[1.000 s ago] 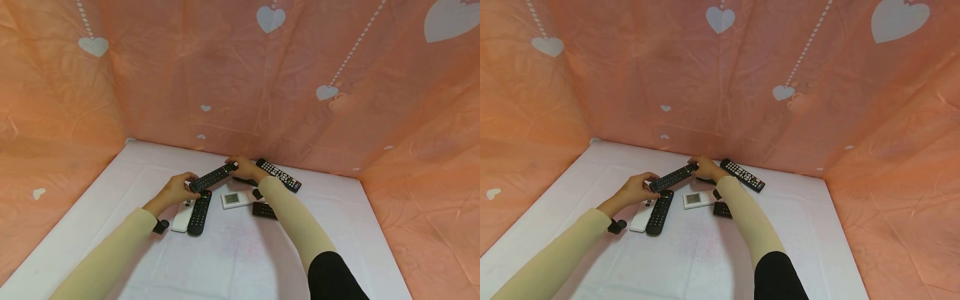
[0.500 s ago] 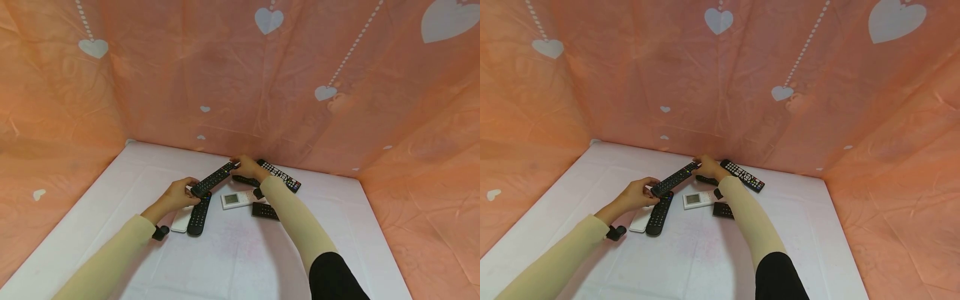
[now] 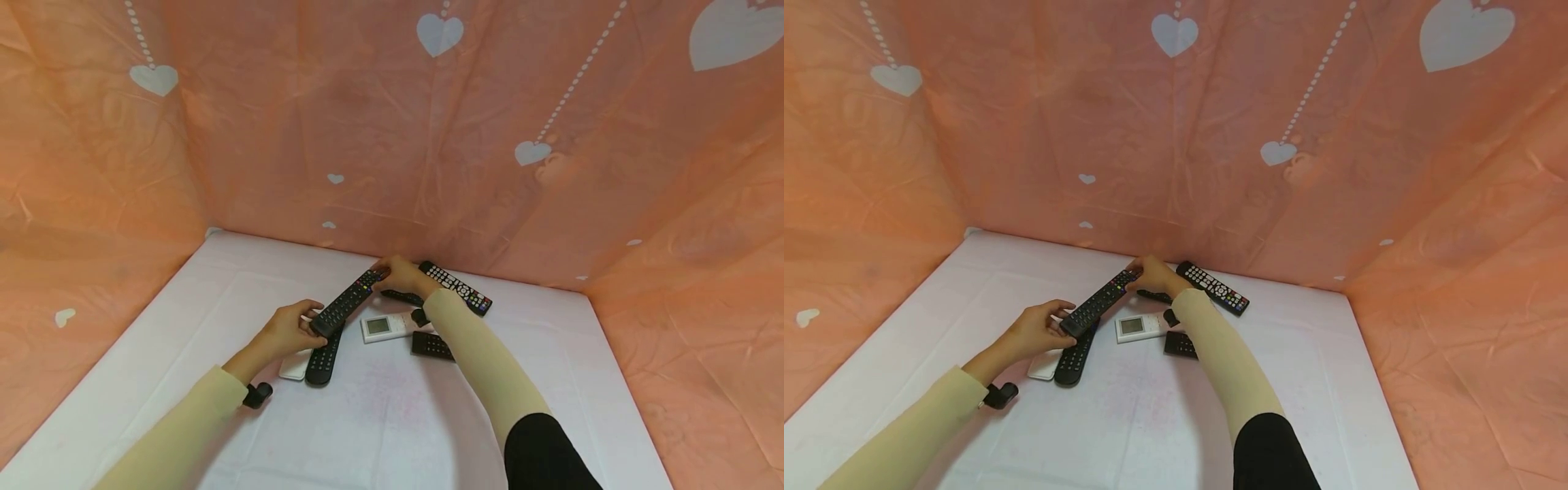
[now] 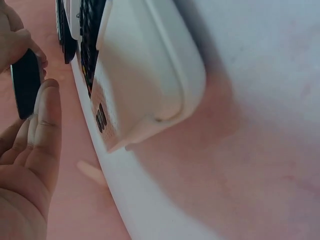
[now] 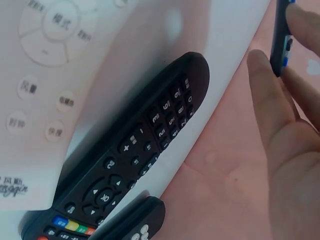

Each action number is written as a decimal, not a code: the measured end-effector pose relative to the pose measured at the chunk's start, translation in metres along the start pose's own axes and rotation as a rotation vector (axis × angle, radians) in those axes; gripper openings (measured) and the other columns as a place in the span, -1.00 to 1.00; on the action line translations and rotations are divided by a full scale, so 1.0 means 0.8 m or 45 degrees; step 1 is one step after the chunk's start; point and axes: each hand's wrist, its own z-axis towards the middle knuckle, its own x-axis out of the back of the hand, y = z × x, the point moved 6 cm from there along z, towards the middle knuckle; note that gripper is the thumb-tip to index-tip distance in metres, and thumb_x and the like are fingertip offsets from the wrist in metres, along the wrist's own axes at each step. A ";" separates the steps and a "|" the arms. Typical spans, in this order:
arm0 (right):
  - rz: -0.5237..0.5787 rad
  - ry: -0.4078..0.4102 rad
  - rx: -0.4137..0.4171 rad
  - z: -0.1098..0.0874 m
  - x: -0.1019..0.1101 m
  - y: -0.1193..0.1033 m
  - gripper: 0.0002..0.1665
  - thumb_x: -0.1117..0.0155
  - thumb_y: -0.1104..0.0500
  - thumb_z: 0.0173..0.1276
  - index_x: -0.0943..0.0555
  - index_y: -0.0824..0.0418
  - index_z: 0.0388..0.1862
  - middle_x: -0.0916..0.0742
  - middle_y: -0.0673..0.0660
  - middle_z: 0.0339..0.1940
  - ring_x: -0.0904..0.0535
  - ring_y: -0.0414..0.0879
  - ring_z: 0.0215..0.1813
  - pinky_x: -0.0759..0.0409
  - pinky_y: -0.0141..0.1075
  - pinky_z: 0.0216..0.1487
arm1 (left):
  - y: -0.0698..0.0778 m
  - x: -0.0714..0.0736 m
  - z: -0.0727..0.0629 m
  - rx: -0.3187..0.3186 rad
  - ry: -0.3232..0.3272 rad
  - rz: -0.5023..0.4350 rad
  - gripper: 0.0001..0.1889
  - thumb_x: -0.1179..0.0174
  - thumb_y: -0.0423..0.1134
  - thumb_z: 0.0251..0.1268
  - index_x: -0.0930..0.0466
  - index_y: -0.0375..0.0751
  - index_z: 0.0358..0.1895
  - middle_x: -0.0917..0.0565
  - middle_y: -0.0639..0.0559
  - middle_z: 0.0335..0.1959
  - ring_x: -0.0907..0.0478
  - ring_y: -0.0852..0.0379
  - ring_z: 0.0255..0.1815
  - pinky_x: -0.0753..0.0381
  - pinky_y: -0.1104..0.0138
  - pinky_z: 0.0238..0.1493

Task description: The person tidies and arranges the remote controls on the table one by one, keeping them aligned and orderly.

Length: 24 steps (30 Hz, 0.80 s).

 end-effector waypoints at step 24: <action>0.039 -0.068 0.078 -0.003 -0.010 -0.001 -0.44 -0.39 0.18 0.21 -0.56 0.04 0.22 -0.66 0.22 0.07 -0.64 0.06 0.08 -0.61 -0.22 0.04 | 0.025 -0.011 -0.026 -0.077 0.084 0.066 -0.37 -0.58 -0.13 -0.23 -0.56 -0.19 0.02 -0.65 0.08 -0.45 -0.53 0.24 -0.48 -0.53 0.42 -0.44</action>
